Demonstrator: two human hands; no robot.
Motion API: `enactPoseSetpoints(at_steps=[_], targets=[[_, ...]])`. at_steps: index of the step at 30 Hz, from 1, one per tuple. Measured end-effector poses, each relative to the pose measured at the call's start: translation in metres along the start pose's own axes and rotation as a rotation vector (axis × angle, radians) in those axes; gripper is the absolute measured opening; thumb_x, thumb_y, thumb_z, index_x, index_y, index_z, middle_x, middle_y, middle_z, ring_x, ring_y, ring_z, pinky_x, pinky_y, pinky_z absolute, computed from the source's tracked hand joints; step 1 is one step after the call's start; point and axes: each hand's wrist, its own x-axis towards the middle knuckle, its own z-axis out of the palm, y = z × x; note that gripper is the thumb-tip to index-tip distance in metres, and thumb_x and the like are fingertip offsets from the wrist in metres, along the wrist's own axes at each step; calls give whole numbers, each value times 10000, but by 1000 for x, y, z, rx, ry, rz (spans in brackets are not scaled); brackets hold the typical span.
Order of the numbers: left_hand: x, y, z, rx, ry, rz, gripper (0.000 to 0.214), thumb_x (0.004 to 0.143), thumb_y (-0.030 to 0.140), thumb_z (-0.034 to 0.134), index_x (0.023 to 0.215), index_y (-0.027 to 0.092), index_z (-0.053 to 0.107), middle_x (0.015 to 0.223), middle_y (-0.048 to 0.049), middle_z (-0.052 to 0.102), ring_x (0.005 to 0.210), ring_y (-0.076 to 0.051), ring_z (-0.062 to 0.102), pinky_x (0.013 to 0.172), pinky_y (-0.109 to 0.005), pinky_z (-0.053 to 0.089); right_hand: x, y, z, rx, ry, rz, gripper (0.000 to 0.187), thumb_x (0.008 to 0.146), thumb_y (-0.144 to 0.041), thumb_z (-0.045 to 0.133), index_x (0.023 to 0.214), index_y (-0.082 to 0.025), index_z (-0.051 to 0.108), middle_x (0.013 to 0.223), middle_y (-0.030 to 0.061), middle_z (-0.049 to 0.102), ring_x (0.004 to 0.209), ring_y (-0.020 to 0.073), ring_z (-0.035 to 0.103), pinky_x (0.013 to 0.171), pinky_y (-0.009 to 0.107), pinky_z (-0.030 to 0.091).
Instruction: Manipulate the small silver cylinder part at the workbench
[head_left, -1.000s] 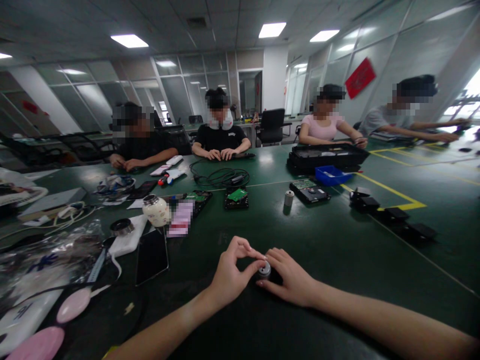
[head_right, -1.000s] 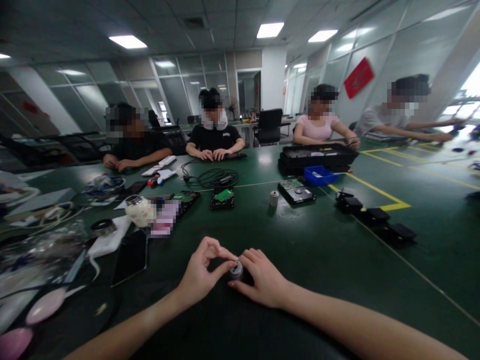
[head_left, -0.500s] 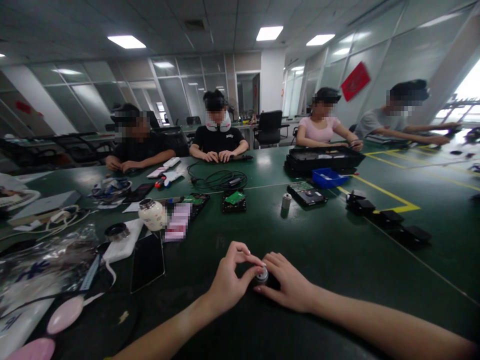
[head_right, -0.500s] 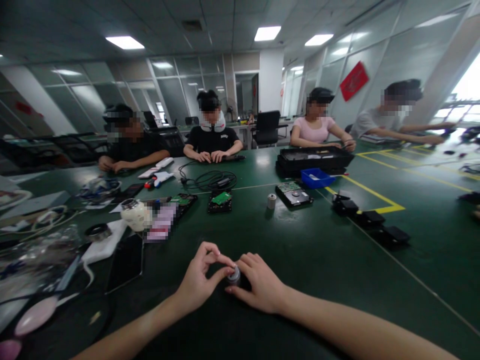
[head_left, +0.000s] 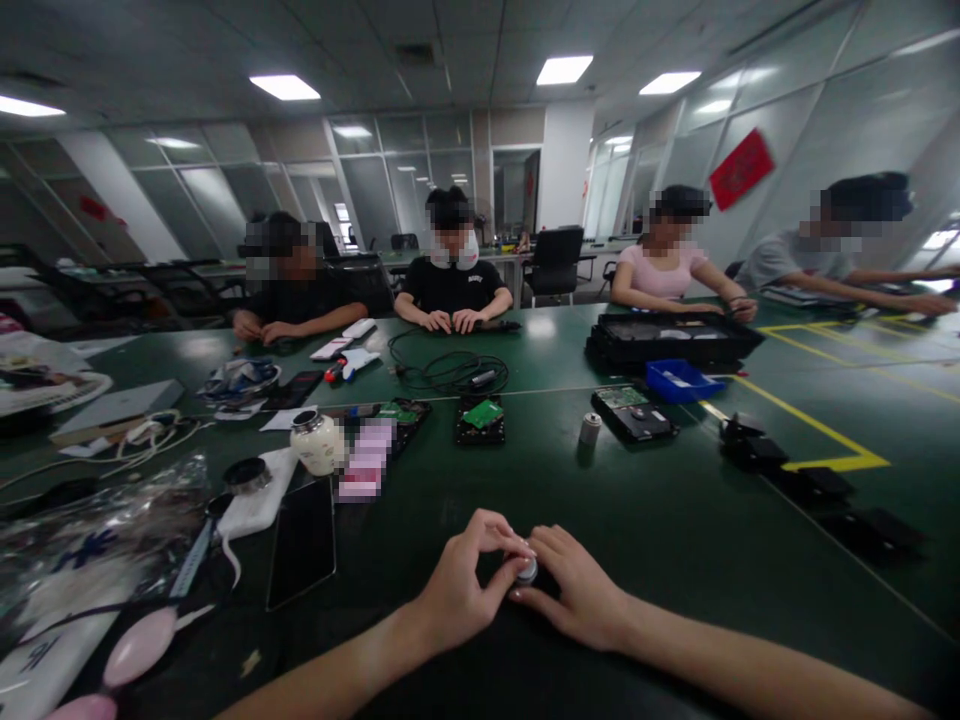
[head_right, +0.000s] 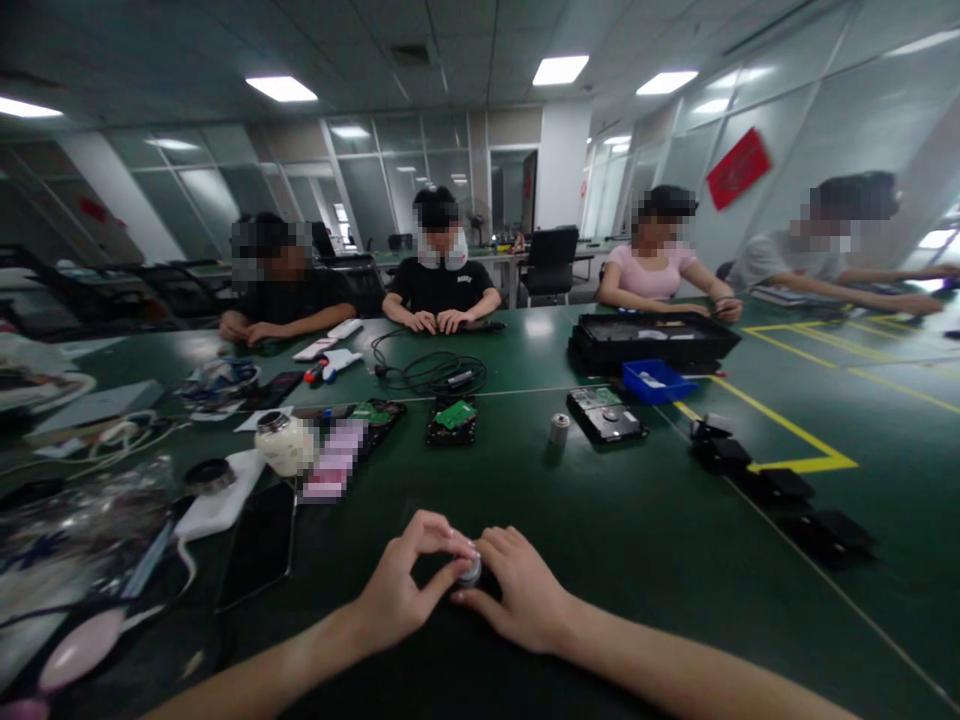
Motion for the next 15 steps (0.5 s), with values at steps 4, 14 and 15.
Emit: enactPoseSetpoints(at_steps=[4,14,15], targets=[[5,-11,2,-15,8,59,178,824,145,664,993,198,657,977,-74,664,926,-202,674,832,-304,532,6,9,4,-21,-6,-1,238,874,-369,595,1001,-168,574,947,73,600,859,229,520,793,390,406],[1,-39,17,-154,120,-143,348,732,224,777,1004,225,559,915,-45,714,822,-201,693,764,-304,556,11,15,3,9,-65,46,237,865,-410,586,966,-197,564,928,54,597,849,226,513,800,382,383],[2,-40,16,-142,106,-138,292,731,228,778,960,220,597,923,-53,709,834,-207,690,766,-308,556,11,15,2,10,-68,49,232,868,-413,582,949,-196,564,921,55,598,845,225,513,796,379,383]])
